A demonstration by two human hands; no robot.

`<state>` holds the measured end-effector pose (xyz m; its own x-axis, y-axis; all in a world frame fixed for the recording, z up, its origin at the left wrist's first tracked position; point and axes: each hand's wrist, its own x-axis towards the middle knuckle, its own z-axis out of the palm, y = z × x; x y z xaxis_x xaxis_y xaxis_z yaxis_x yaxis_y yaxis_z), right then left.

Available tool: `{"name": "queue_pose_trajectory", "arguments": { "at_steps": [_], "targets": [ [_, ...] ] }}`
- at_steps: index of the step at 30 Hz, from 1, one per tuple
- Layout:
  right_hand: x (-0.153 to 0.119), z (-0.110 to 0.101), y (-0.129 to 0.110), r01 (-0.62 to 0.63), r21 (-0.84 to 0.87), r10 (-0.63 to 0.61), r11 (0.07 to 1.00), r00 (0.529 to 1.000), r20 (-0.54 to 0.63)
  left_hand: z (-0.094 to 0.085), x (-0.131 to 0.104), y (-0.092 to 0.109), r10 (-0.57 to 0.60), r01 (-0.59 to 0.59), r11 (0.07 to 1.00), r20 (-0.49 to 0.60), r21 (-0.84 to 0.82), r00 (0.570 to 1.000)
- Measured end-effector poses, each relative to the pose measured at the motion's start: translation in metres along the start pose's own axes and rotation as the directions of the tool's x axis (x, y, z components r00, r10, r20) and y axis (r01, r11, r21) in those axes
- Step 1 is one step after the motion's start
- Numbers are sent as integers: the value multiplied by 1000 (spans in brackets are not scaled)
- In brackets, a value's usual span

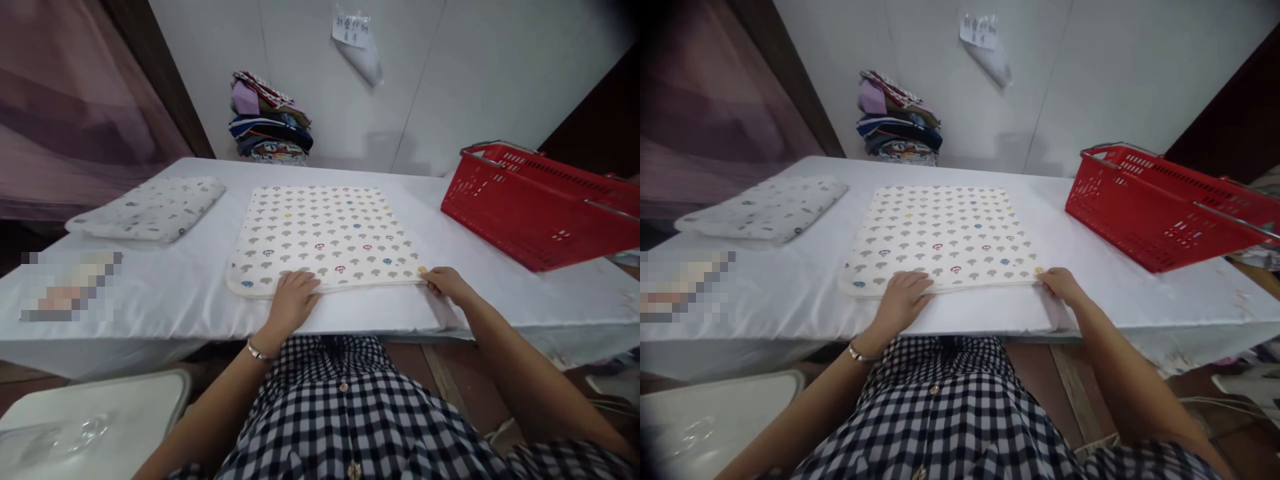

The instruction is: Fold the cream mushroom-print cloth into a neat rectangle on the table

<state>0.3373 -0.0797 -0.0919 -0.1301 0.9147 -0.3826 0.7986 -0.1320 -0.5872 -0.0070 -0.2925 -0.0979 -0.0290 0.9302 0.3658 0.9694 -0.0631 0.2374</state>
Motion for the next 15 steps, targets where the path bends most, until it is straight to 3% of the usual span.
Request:
{"name": "queue_pose_trajectory", "arguments": {
  "at_steps": [3, 6, 8, 11, 13, 15],
  "targets": [
    [-4, -2, -4, 36, -165, -40, 986, 999, -19, 4, 12, 1, -12, 15, 999, 57, -49, 998],
    [-15, 0, -8, 99, -387, -189, 917, 961, -201, 6, 14, -4, -15, 20, 997, 70, -70, 997],
    [-23, 6, -11, 235, -473, -390, 849, 882, -262, 7, 14, -2, 1, 3, 997, 57, -71, 998],
    [-30, 18, -14, 599, -488, -720, 635, 688, -91, 13, 20, 8, 60, -57, 996, 41, -76, 997],
    [-30, 26, -16, 731, -473, -823, 492, 567, 20, 18, 28, 19, 111, -106, 991, 50, -83, 993],
    [-26, 31, -17, 760, -487, -848, 430, 526, 73, 23, 37, 27, 137, -130, 988, 70, -87, 988]
  ]
}}
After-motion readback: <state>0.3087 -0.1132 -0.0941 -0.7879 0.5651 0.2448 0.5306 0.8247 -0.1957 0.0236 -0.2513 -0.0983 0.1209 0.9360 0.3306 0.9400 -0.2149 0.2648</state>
